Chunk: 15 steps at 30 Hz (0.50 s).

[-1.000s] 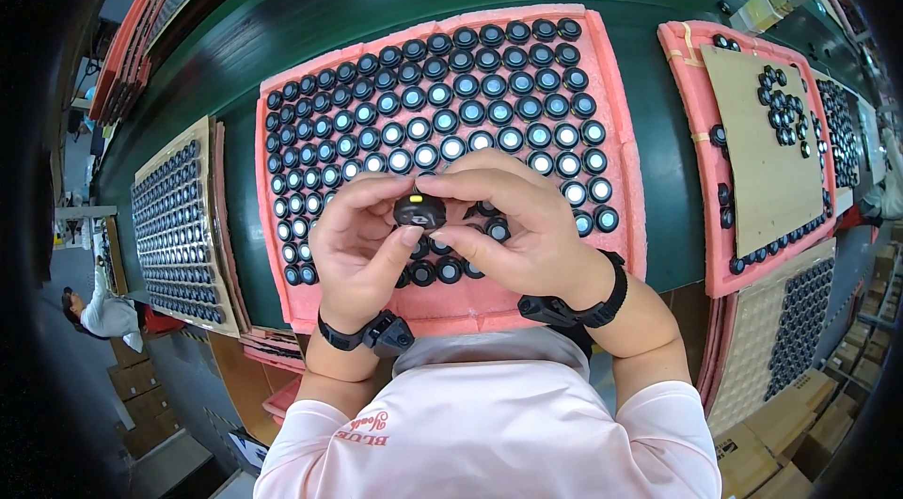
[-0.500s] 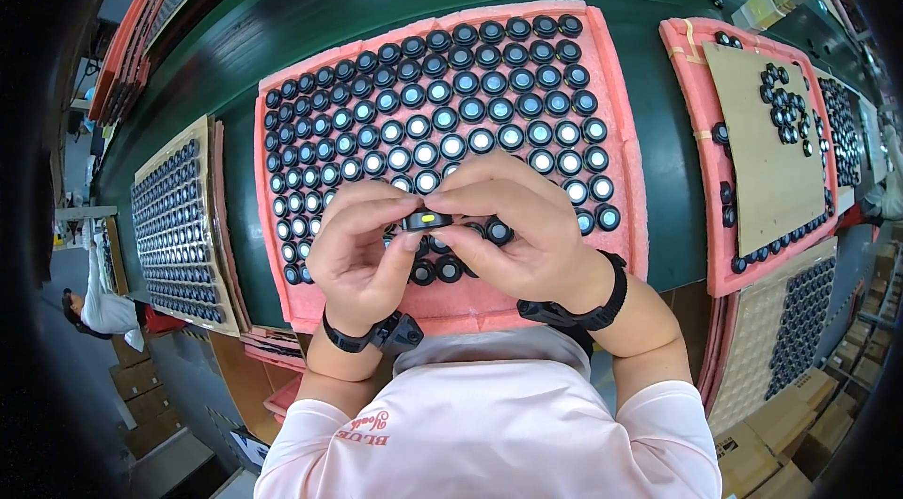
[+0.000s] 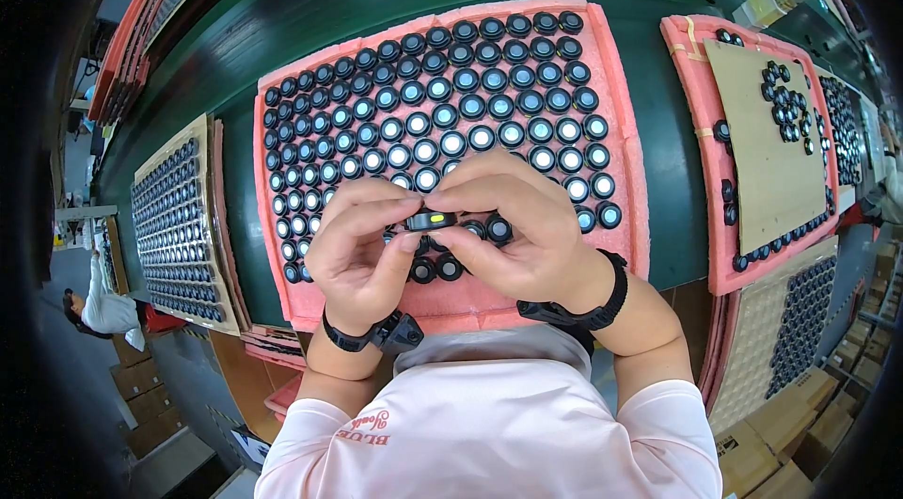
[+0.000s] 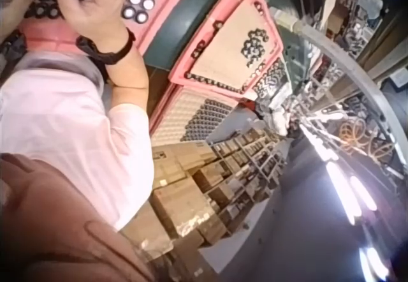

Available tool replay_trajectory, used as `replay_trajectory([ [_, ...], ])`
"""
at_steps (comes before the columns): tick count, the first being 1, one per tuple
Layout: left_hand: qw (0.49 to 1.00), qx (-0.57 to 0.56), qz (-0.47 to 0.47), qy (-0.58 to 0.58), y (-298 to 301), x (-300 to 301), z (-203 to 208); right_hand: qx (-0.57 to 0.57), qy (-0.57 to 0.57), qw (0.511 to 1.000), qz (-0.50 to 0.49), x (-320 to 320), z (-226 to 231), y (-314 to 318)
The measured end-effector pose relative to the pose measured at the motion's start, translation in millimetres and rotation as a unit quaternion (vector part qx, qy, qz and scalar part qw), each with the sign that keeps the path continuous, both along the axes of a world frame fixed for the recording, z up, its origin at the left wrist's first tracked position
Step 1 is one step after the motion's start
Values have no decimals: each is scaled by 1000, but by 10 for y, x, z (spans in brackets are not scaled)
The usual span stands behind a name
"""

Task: Assembling or inspecting small electronic components on a production line.

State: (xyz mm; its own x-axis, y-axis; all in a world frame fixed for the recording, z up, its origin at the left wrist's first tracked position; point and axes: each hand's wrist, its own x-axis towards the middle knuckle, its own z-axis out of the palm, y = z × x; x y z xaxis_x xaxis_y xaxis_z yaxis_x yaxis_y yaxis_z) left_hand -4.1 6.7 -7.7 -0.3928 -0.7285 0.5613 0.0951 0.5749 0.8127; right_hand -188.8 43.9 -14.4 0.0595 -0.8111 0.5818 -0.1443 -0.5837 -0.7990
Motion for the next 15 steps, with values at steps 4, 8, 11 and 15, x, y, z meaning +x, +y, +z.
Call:
replay_trajectory([
  [4, 1000, -7, 3, -9, 5, 6, 24, 4, 6, 1000, 6, -7, -2, 2],
  [8, 999, -42, 18, -28, 2, 8, 45, -35, -3, 999, 11, 2, -19, -40],
  [11, 998, -42, 24, -35, 13, 3, 71, -26, 4, 1000, 17, -6, -14, -15],
  [15, 998, -39, 23, -31, 9, 2, 64, -28, -14, 1000, 5, 34, -3, -29],
])
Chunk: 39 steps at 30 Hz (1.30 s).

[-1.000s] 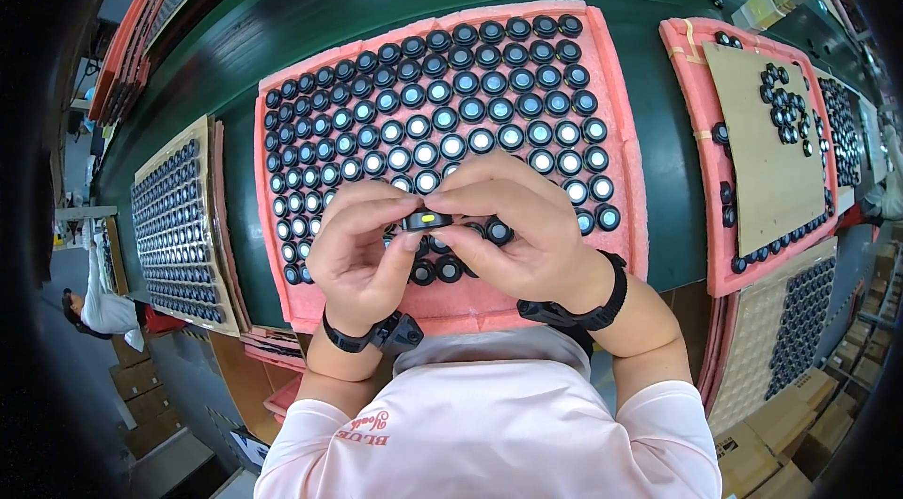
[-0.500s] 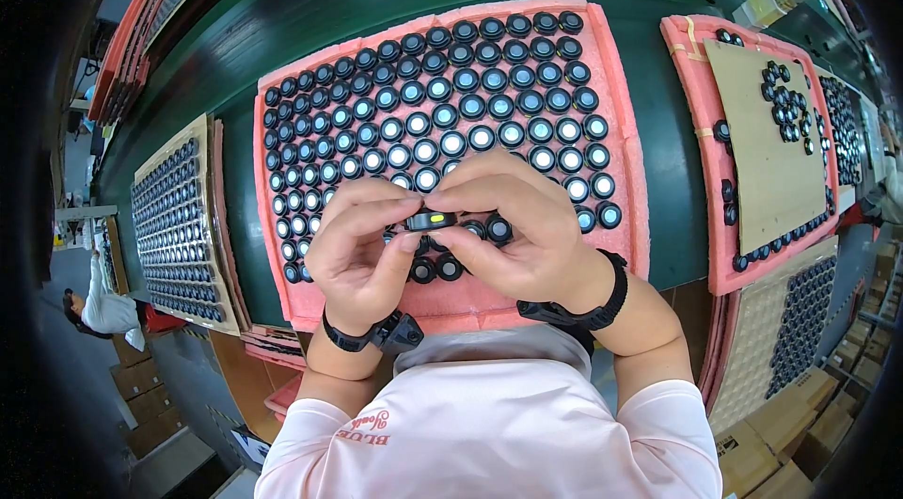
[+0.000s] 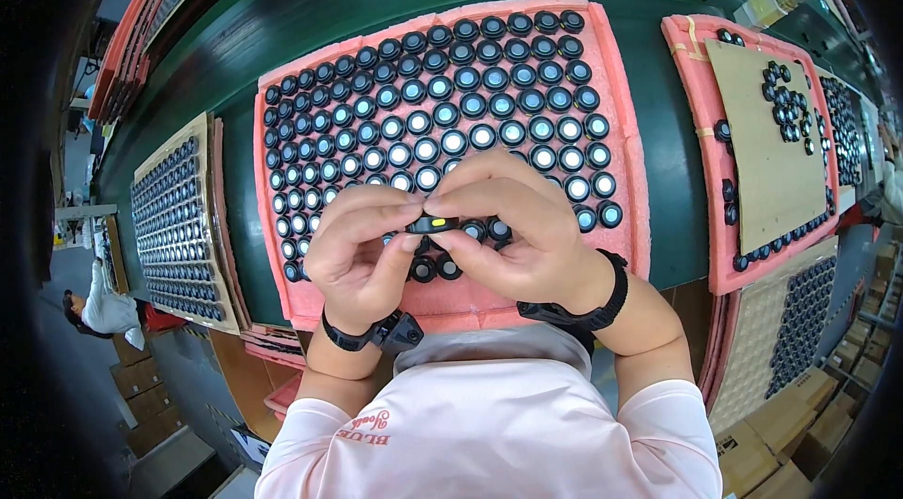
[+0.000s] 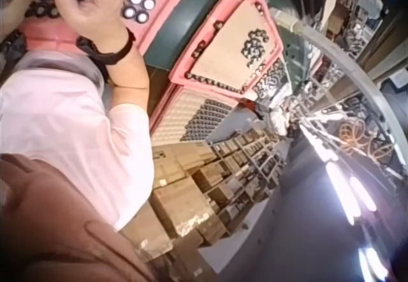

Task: Assembling or inspecting small electronic components on a production line.

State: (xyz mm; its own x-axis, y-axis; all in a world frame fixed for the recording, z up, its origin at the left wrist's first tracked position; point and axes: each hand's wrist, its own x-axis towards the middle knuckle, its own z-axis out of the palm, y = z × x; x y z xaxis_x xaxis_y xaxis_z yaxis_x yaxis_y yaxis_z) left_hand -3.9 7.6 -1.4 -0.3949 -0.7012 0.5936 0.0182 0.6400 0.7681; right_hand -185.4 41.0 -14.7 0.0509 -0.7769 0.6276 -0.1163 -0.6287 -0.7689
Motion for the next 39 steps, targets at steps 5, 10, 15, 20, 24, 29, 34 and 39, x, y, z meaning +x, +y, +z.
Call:
replay_trajectory([
  [5, 989, 125, -47, 58, 38, -5, -66, 26, 9, 999, -18, 0, 29, -7],
  [10, 957, 238, -89, 139, 32, -18, -77, 22, 45, 998, -31, 1, 20, -9],
  [15, 956, 263, -112, 64, 26, 30, -72, -23, 130, 988, -78, 32, 51, -46],
  [20, 962, 245, -99, 72, 35, 2, -93, -54, 159, 982, -90, 36, 63, -66],
  [24, 961, 245, -103, 77, 43, -4, -98, -59, 162, 981, -94, 26, 58, -58],
  [29, 955, 277, -88, 68, 72, -5, -77, -53, 167, 980, -93, -8, 58, -33],
  [34, 963, 234, -95, 97, 30, -33, -132, 10, 162, 984, -69, -194, 246, 115],
  [39, 966, 224, -58, 113, -6, 7, -136, 75, 226, 966, -99, -620, 207, 401],
])
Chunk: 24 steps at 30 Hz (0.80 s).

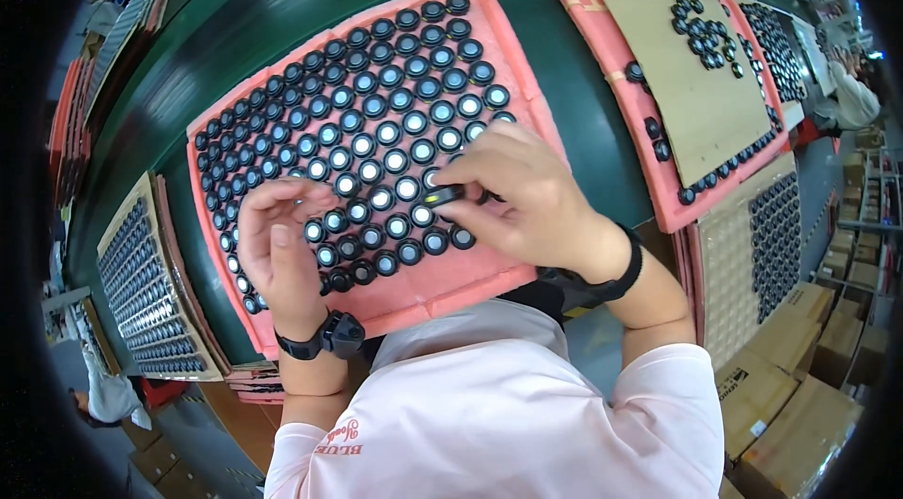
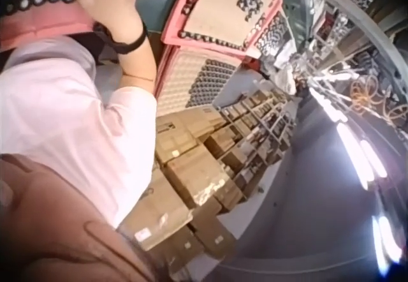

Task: Assembling or inspecting small electronic components on a production line.

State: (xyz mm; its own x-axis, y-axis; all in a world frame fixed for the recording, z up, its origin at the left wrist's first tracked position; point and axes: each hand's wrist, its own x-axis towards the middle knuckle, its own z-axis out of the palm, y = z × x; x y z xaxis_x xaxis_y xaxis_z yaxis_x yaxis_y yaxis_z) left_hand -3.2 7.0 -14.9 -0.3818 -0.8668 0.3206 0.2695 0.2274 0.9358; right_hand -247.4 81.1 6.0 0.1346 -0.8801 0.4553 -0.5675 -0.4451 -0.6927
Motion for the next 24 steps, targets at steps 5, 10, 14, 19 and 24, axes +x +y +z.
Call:
replay_trajectory([
  [5, 1000, -21, 10, -9, -4, -34, 7, 6, 165, 986, -18, -257, -250, 318],
  [10, 999, -37, 12, -20, 15, -27, 2, -34, 301, 953, 6, -218, -447, 527],
  [14, 999, -22, 16, -22, 12, -27, 20, -27, 316, 948, 29, -248, -490, 638],
  [19, 989, -86, -5, -118, -13, -41, 22, -39, 320, 946, 28, -250, -498, 595],
  [24, 912, -263, -102, -297, 90, -296, 115, -49, 313, 948, 26, -226, -495, 510],
])
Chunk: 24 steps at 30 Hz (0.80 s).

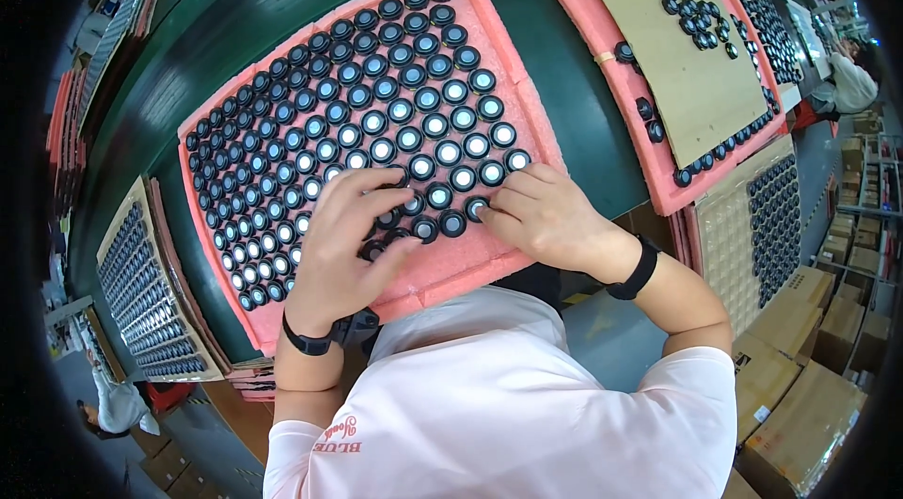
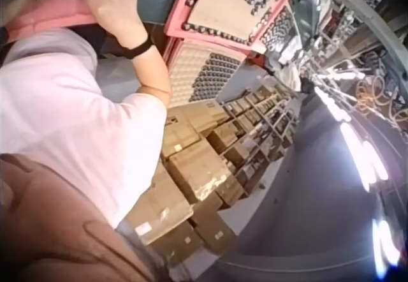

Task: Assembling or inspecting small electronic components on a production line.

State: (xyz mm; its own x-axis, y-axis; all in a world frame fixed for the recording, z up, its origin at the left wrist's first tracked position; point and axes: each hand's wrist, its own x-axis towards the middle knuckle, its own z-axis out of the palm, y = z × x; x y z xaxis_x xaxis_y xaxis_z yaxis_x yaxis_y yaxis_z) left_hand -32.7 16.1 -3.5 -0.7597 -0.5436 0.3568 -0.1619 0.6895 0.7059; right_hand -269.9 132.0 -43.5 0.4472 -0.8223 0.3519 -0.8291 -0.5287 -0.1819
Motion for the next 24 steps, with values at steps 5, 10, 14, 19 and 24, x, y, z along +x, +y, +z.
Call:
replay_trajectory([
  [5, 1000, 10, -8, -21, -33, 4, 118, 34, -23, 999, -8, -158, 181, -145],
  [10, 998, -26, -4, -53, -379, 50, 343, 13, -15, 995, -96, -583, 341, -683],
  [14, 998, -33, 44, -18, -1005, -45, 449, -32, -8, 990, -140, -1085, 292, -1403],
  [19, 990, -15, 123, -75, -1986, -308, 460, 17, 71, 955, -287, -1460, 285, -2252],
  [24, 962, -118, 127, -209, -2652, -665, 226, 12, 87, 956, -279, -1756, -59, -2836],
])
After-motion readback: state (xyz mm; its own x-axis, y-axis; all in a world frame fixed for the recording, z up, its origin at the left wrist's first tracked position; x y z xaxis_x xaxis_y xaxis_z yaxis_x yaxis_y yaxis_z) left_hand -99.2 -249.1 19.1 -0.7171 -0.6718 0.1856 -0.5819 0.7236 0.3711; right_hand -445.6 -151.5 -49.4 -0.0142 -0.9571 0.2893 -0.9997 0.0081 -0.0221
